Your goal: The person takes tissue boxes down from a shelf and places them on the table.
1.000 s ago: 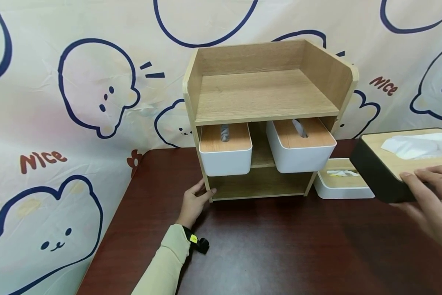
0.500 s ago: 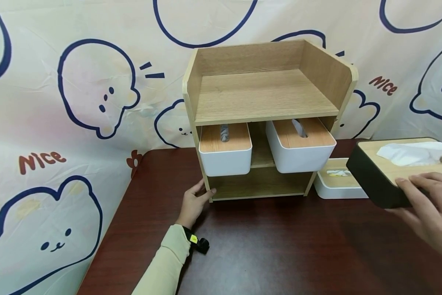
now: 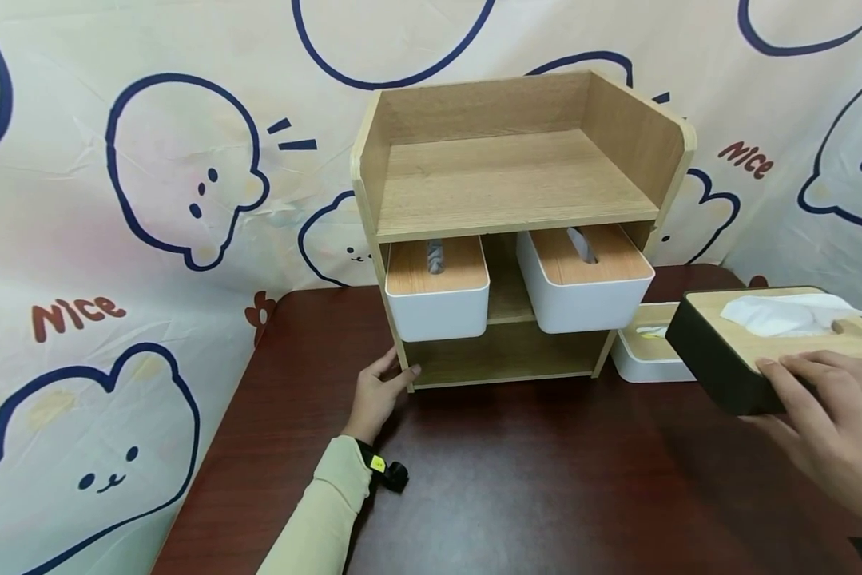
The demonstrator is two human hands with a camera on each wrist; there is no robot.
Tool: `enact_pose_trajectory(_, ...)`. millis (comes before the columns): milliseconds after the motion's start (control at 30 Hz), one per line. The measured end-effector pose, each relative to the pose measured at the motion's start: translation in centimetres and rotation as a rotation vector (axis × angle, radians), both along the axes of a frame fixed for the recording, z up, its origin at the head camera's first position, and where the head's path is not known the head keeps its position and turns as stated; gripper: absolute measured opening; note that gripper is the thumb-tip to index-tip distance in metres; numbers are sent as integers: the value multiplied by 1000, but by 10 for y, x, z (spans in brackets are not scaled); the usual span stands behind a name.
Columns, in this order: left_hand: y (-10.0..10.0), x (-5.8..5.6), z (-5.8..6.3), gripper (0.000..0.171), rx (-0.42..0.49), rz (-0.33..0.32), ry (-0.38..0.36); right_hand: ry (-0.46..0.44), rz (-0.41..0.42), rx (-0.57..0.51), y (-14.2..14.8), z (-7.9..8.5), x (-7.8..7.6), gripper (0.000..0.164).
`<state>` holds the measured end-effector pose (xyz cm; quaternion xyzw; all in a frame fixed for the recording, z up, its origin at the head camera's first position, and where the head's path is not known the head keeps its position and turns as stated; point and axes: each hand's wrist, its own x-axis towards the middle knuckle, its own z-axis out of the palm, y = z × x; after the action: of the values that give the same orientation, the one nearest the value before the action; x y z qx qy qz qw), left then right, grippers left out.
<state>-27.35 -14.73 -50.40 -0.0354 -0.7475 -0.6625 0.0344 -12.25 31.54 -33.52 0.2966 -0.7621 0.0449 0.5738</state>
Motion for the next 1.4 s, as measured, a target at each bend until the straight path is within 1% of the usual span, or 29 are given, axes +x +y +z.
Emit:
enact_pose_trajectory(167,0,-1,1,67,-8,-4,-16,-7,-16,19,-2,0,2,56)
enact_pose_trajectory(300,0,-2,1,66,-14,-15,-29,-52,-42,45,0,-1,7,59)
enact_pose_trajectory(367,0,-2,3,66,-22,-18,-39,-44,-36,37,-1,-2,7,58)
enact_pose_trajectory(433,0,0,8,65,-32,-19,-47,-38,-25,29,-1,-4,7,56)
enact_pose_trajectory(500,2,5,17,64,-39,-21,-43,-11,-12,5,-3,-8,6,53)
enact_pose_trajectory(567,3,10,25,62,-41,-23,-35,-24,-17,9,-4,-10,9,53)
enact_pose_trajectory(667,5,16,35,61,-37,-23,-20,-96,-40,25,-3,-17,14,56)
enact_pose_trajectory(800,5,16,35,62,-41,-11,-24,-236,-87,71,6,-29,21,64)
enact_pose_trajectory(933,4,16,35,62,-50,-1,-44,-380,-159,136,14,-38,26,72)
enact_pose_trajectory(1000,4,17,34,63,-49,-2,-49,-413,-165,157,16,-40,26,74)
enact_pose_trajectory(1100,3,17,34,63,-46,-5,-48,-409,-157,166,15,-43,26,72)
enact_pose_trajectory(1167,3,17,34,62,-44,-6,-45,-383,-138,156,14,-44,26,70)
enact_pose_trajectory(1300,4,17,33,62,-42,-5,-40,-384,-147,159,12,-44,26,71)
enact_pose_trajectory(1400,5,16,33,62,-32,-8,-39,-367,-129,156,11,-44,25,69)
